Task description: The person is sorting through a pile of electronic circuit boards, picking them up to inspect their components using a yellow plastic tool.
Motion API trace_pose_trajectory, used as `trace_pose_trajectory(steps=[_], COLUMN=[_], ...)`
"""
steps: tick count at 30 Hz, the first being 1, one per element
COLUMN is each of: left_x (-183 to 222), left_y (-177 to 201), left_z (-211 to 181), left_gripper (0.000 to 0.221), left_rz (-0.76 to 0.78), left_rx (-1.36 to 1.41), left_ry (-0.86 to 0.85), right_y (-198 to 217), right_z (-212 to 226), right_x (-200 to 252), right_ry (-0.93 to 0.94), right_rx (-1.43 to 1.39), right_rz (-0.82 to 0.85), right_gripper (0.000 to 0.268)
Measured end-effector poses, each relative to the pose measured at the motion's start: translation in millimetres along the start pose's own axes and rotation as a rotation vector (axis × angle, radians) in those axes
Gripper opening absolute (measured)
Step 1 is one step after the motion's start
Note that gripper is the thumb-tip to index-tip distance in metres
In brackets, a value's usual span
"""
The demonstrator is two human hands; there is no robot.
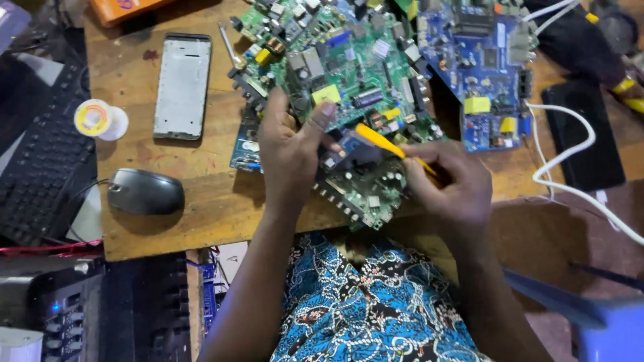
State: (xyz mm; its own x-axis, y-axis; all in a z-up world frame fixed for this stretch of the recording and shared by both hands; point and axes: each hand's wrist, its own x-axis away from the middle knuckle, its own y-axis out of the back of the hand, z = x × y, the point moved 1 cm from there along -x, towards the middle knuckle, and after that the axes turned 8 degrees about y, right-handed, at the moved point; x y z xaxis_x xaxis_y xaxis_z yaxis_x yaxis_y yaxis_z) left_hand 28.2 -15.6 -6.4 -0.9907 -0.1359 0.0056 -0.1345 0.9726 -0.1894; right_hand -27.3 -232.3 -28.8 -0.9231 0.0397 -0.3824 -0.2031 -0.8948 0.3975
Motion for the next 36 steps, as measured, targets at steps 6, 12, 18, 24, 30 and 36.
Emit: trace_pose_trajectory(steps=[6,12,18,24,30,36], left_x=[-6,-7,1,-2,-5,-7], left_y=[9,6,1,3,8,10], left_z=[27,19,-6,-7,8,21], left_gripper=[0.030,0.020,0.024,0.020,0.017,0.016], left_rz=[0.033,0.021,0.024,0.016,0.006,0.015], left_rx=[0.001,-0.206,-0.025,-0.059,-0.102,-0.113], left_ry=[0.025,0.026,0.017,0.003,0.000,0.003], right_y=[10,23,14,22,28,22], right_z=[5,15,-7,4,15,5], right_x=[-3,-19,-33,-35,-18,-21], right_ry=[-0.070,-0.318,-0.006,-0.076,-0.155,-0.026], right_rx=[-0.011,0.260,0.046,0.133,0.153,0.147], right_rz=[-0.109,-0.029,-0.095,-0.068,-0.021,-0.070], right_gripper=[0.015,0.013,0.019,0.019,0.020,0.020])
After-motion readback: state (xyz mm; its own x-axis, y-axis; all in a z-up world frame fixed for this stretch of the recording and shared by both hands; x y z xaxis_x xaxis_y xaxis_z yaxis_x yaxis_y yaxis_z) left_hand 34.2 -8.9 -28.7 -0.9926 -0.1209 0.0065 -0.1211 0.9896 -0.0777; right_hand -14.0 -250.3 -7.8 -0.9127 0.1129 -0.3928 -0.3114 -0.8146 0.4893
